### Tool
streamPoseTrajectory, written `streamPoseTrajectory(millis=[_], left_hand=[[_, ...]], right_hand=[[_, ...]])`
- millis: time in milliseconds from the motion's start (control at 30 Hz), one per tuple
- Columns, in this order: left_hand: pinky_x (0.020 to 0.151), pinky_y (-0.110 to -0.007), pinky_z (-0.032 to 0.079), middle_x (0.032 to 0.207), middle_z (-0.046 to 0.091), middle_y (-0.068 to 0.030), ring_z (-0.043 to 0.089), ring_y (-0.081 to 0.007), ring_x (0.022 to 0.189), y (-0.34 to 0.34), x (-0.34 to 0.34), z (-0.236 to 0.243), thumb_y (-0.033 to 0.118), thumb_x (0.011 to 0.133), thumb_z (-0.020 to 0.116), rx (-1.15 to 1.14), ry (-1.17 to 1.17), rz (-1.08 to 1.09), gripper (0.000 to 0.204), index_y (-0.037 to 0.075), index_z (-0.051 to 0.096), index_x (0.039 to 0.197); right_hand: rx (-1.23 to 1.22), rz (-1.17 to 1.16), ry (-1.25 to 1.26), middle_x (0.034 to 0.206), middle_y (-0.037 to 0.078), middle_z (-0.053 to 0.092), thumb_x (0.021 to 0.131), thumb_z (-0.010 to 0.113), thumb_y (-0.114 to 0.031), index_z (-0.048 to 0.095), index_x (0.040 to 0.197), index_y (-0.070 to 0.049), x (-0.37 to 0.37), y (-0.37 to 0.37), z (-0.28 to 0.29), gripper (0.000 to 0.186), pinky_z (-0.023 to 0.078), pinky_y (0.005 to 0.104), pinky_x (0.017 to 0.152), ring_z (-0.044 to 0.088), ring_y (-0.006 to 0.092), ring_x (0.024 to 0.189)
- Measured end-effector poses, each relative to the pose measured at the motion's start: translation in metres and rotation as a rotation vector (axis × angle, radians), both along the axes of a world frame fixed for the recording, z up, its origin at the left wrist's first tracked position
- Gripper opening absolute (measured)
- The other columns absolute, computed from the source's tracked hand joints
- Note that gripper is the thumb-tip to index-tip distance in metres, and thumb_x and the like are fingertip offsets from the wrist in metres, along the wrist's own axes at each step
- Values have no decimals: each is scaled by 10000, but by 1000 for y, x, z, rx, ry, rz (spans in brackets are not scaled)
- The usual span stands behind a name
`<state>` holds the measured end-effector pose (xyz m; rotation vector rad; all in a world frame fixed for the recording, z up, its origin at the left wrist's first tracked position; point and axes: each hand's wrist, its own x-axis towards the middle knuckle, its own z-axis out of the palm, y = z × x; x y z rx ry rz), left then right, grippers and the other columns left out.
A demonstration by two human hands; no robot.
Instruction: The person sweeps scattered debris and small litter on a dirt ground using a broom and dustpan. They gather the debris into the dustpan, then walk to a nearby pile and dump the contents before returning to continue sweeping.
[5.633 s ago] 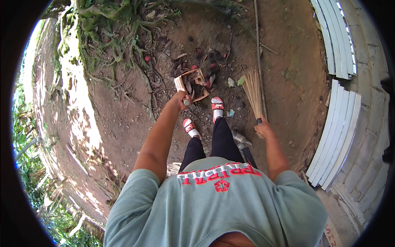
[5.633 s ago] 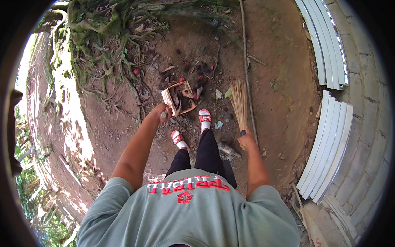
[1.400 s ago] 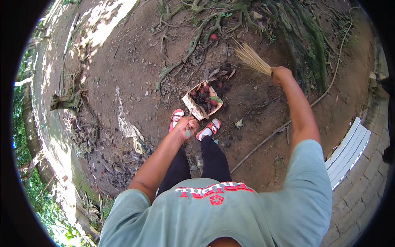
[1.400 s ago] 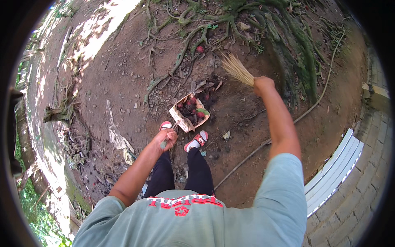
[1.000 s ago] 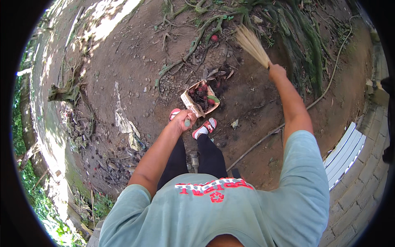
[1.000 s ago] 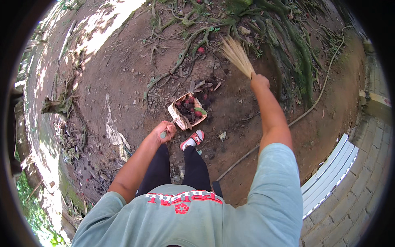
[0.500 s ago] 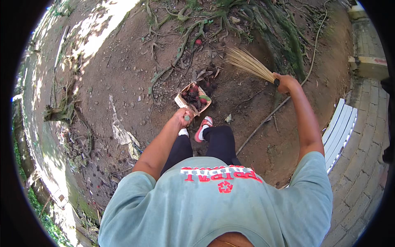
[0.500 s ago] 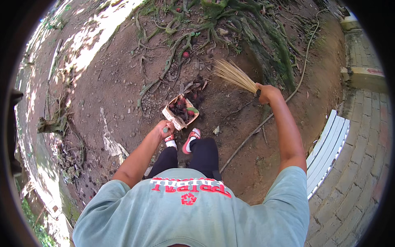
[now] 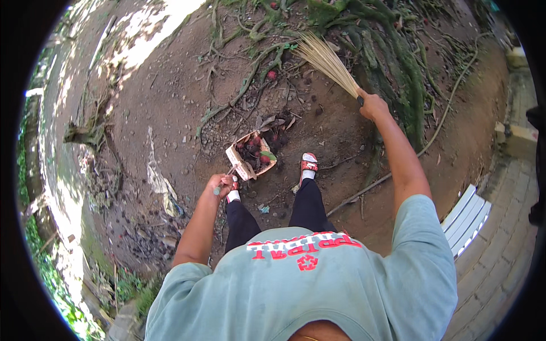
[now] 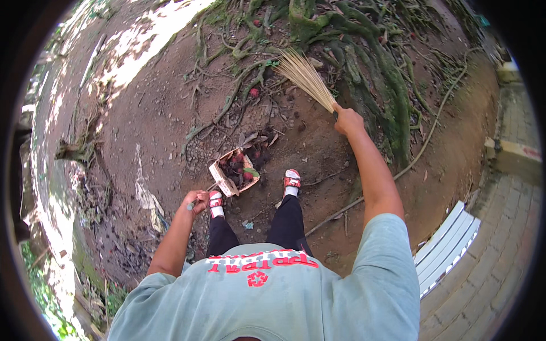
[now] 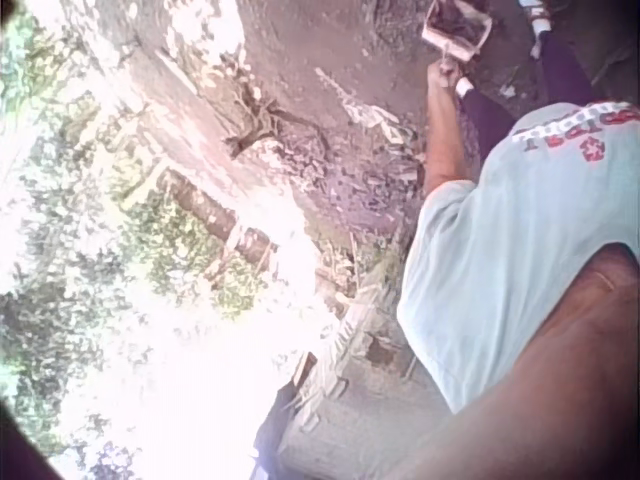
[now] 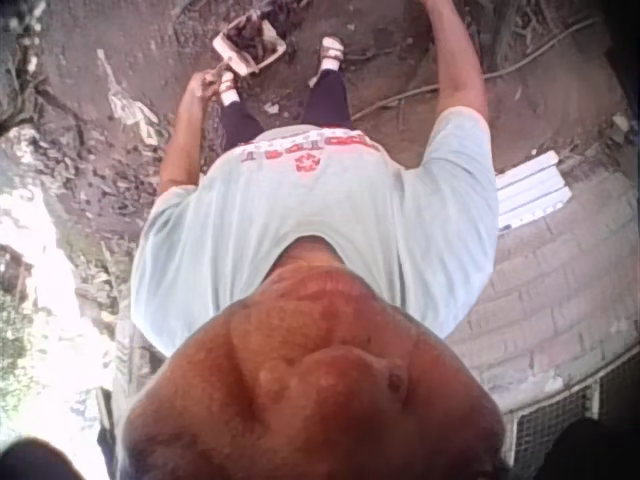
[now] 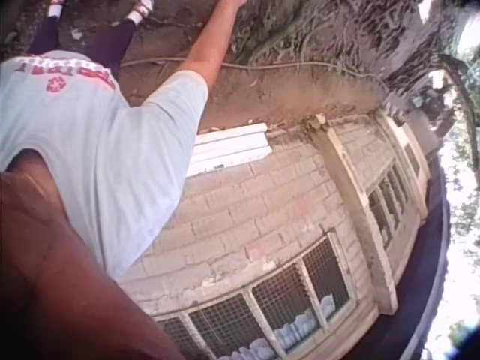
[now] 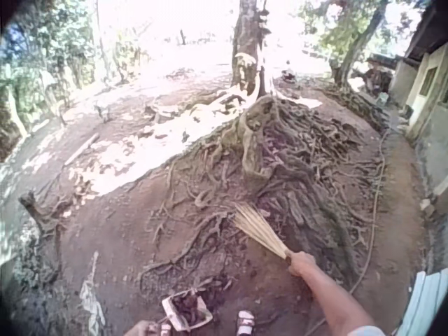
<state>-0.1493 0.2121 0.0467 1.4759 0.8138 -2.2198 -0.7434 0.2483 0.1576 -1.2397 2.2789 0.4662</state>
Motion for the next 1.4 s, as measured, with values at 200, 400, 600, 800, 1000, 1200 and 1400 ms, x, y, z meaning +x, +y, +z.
streamPoseTrajectory(millis=[200, 400, 600, 800, 1000, 1200, 1400], left_hand=[[370, -201, 405, 628, 439, -38, 417, -86, 412, -5, -33, -2, 75, 943, 336, -25, -26, 149, 191, -12, 400, 786], [374, -208, 400, 620, 437, -32, 416, -92, 413, -3, -22, 1, 73, 930, 345, -55, 11, 142, 191, 5, 412, 765], [358, -196, 384, 627, 421, -36, 398, -92, 411, -12, -22, -2, 59, 922, 341, -54, -122, 207, 183, 5, 382, 752], [358, -199, 382, 638, 415, -31, 401, -89, 416, -4, -13, -6, 24, 921, 337, -79, -97, 219, 164, 5, 376, 763], [382, -212, 396, 668, 416, -47, 410, -100, 442, -2, -8, -3, -18, 894, 369, -88, -12, 276, 133, -2, 370, 762], [373, -207, 395, 654, 444, -59, 416, -93, 430, 6, -11, -4, 2, 892, 367, -162, -50, 283, 119, 1, 379, 774], [378, -204, 398, 651, 432, -53, 408, -92, 433, 13, -6, -1, -4, 883, 373, -71, -24, 243, 115, -2, 374, 768]], right_hand=[[325, 17, -102, 1161, 195, 614, 772, 624, -160, 319, 1443, -224, -5, -24, -107, 740, 504, 442, 893, 600, 351, 1086], [390, 161, -196, 1165, 197, 619, 672, 649, -132, 346, 1445, -314, -53, 12, 1, 850, 509, 413, 879, 624, 346, 1030], [221, 303, 31, 1101, 161, 650, 732, 620, -111, 375, 1424, -284, -75, -35, 14, 755, 527, 426, 823, 635, 324, 1017], [446, 232, -61, 1154, 145, 641, 675, 720, -96, 347, 1444, -265, -55, -53, -48, 871, 524, 441, 840, 633, 320, 1032], [462, 373, -48, 1169, 138, 636, 650, 742, -117, 326, 1453, -306, -95, -48, 48, 924, 518, 434, 849, 632, 314, 1034], [312, 340, 158, 1037, 153, 670, 726, 649, -126, 392, 1410, -273, -47, -50, -54, 745, 537, 417, 807, 654, 328, 969], [390, 467, 42, 1070, 150, 660, 740, 646, -113, 391, 1403, -250, -31, 34, 0, 723, 543, 405, 803, 656, 319, 971]])
